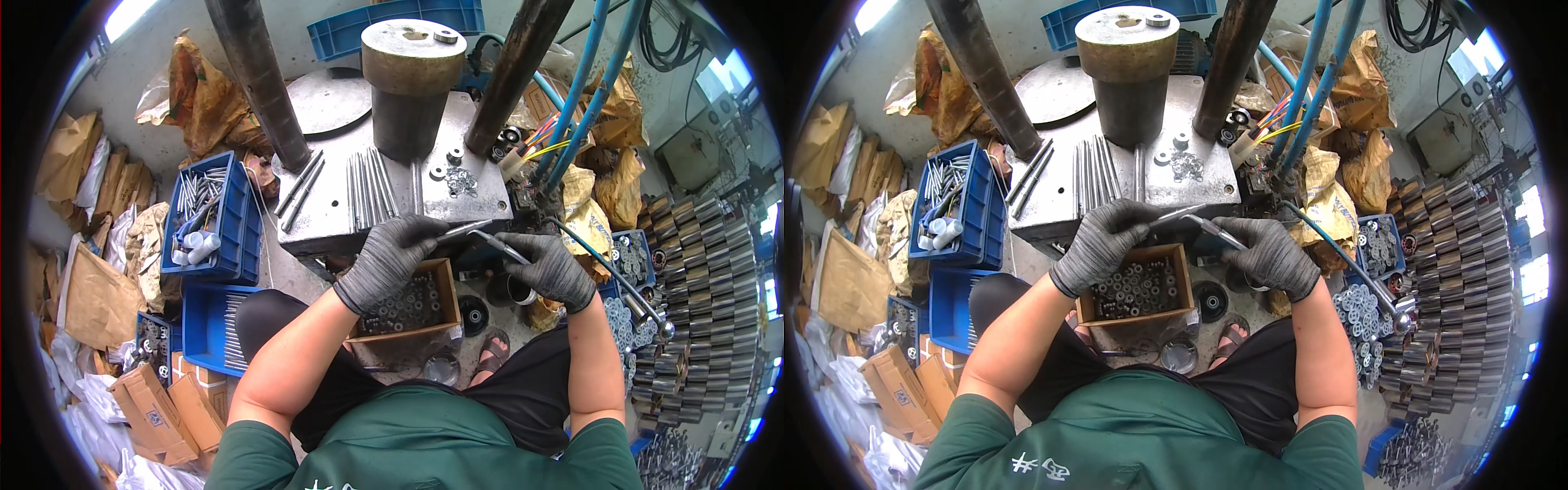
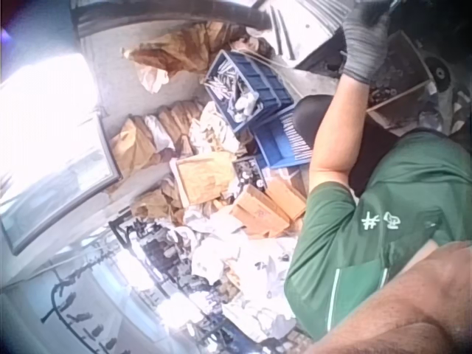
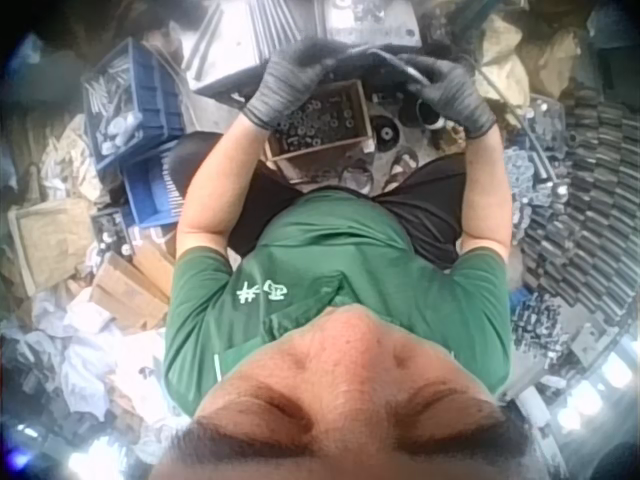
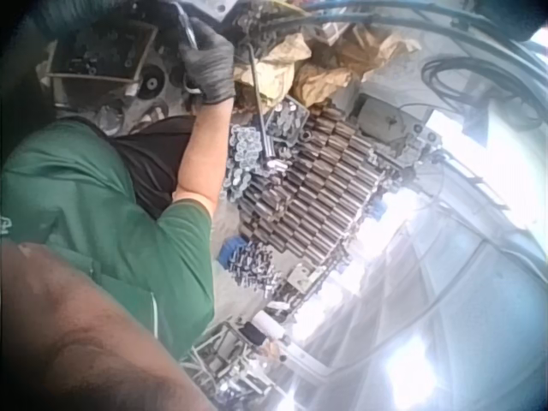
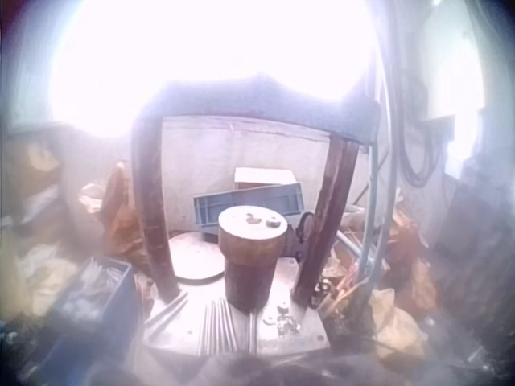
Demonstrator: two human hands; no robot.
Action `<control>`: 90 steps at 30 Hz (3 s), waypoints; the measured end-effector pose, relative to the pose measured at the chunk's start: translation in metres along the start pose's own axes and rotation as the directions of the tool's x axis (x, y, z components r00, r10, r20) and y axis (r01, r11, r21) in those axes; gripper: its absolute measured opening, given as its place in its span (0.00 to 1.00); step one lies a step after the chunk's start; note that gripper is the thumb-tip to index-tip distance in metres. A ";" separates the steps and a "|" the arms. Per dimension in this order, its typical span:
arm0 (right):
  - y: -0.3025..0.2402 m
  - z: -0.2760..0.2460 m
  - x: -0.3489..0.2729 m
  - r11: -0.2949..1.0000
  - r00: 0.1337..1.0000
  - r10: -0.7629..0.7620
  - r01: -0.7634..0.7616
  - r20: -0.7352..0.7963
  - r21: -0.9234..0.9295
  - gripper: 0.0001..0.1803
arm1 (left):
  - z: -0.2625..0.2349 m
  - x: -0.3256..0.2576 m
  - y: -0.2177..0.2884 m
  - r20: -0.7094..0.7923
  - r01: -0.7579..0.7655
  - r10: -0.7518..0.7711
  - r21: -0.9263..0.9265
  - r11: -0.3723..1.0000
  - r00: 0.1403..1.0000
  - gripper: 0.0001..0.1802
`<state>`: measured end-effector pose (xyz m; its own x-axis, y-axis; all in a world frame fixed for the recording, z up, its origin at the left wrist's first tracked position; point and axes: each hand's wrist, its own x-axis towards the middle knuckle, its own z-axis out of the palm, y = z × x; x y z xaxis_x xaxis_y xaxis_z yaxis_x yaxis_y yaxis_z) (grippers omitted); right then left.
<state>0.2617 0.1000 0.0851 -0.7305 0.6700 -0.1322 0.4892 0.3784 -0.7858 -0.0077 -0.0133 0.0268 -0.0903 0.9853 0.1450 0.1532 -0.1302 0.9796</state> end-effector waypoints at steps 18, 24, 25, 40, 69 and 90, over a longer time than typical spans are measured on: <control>0.010 0.014 0.004 0.989 0.974 -0.143 0.136 0.178 0.052 0.31 | 0.001 0.002 0.004 0.390 0.434 -0.256 -0.484 0.760 0.885 0.22; 0.009 0.025 0.007 0.975 0.982 -0.083 0.044 0.169 0.220 0.30 | -0.002 0.003 0.004 0.446 0.501 -0.252 -0.625 0.599 0.859 0.25; 0.006 0.023 0.006 0.975 0.982 -0.082 0.044 0.170 0.220 0.30 | -0.003 0.002 0.005 0.446 0.501 -0.252 -0.626 0.598 0.859 0.25; -0.001 0.014 0.009 0.769 0.981 -0.054 -0.077 0.185 0.635 0.32 | -0.046 -0.011 0.008 0.224 0.369 -0.294 -0.602 0.708 0.929 0.21; 0.009 0.072 0.093 0.771 0.897 -0.433 0.320 -0.085 -0.550 0.25 | -0.105 0.020 -0.044 -0.488 0.259 0.265 0.763 0.593 0.832 0.18; 0.022 0.083 0.098 0.628 0.828 -0.550 0.326 -0.107 -0.707 0.11 | -0.108 0.021 -0.043 -0.483 0.394 0.088 0.794 0.464 0.871 0.24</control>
<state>0.1609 0.1212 0.0044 -0.8232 0.4148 0.3876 0.4056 0.9074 -0.1096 -0.1221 0.0014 0.0026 -0.5409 0.7932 0.2797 0.8164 0.4152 0.4012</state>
